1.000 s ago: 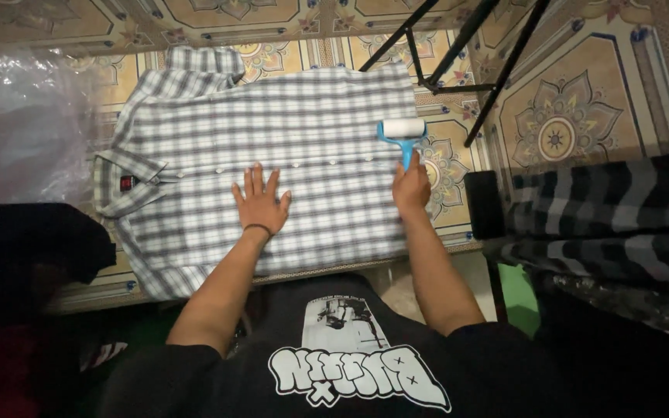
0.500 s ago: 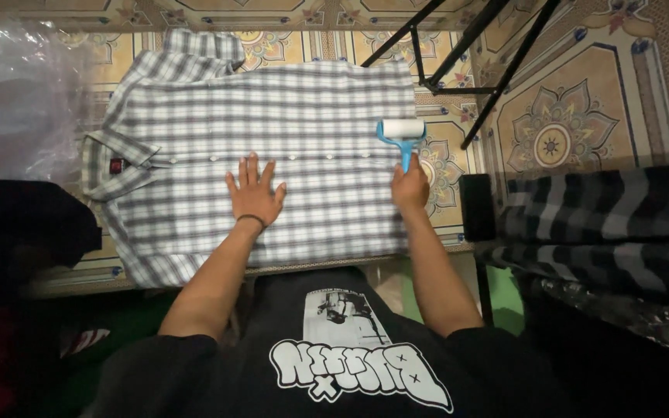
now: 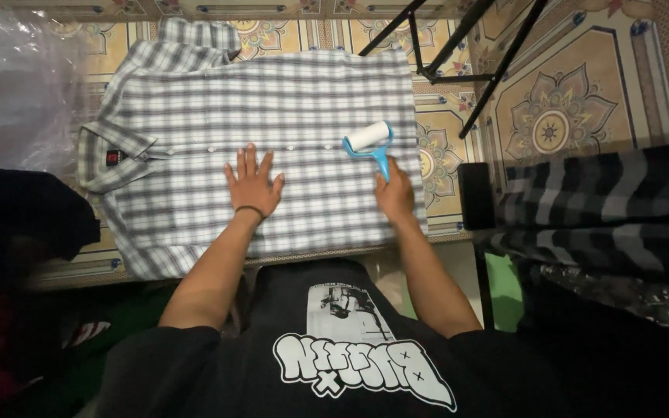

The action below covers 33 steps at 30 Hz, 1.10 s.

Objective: The person uses a lint roller to remove lint from a checkered shirt laid out on a table. They repeatedly roll the adhesive surface over the shirt's body and sleeves, occasionally repositioning the garment to access different areas.

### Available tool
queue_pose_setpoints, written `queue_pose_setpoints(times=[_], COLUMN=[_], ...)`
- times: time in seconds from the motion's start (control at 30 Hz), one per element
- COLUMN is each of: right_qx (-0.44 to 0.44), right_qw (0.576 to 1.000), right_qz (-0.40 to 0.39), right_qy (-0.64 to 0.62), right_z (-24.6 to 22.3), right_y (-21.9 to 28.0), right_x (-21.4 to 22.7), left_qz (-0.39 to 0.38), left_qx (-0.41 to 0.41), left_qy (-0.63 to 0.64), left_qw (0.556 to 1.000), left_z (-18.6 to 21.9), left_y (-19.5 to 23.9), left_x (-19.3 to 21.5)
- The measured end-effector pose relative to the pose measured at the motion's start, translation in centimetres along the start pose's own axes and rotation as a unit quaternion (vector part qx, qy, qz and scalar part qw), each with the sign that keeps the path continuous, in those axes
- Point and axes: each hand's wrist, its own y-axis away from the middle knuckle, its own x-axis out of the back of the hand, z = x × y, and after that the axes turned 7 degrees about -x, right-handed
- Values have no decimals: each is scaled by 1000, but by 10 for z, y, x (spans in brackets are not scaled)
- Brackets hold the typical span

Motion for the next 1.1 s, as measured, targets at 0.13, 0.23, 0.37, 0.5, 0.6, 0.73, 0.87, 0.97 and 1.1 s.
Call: queue_pose_setpoints(times=[0.13, 0.23, 0.37, 0.5, 0.6, 0.73, 0.87, 0.97, 1.1], right_qx=[0, 3, -37, -10, 19, 84, 92, 73, 73], right_qw=[1000, 999, 998, 994, 990, 992, 990, 992, 996], right_qz=[31, 39, 38, 99, 135, 93, 72, 62, -13], right_qy=[-5, 35, 28, 34, 32, 16, 79, 84, 42], right_z=[33, 60, 64, 82, 96, 106, 106, 96, 96], right_y=[3, 7, 33, 47, 45, 34, 28, 15, -13], right_x=[5, 1, 7, -9, -20, -22, -26, -18, 4], left_qz=[-4, -8, 13, 9, 7, 6, 10, 21, 59], left_qx=[8, 12, -13, -28, -33, -35, -42, -36, -23], left_qy=[-9, -18, -20, -35, -46, -44, -23, -9, 42], left_qw=[1000, 1000, 1000, 999, 998, 998, 999, 999, 997], left_z=[0, 1, 0, -3, -4, -6, -9, -13, -16], left_y=[0, 4, 8, 9, 9, 5, 6, 0, 1], left_x=[-4, -2, -3, -11, -13, -17, -18, -20, -10])
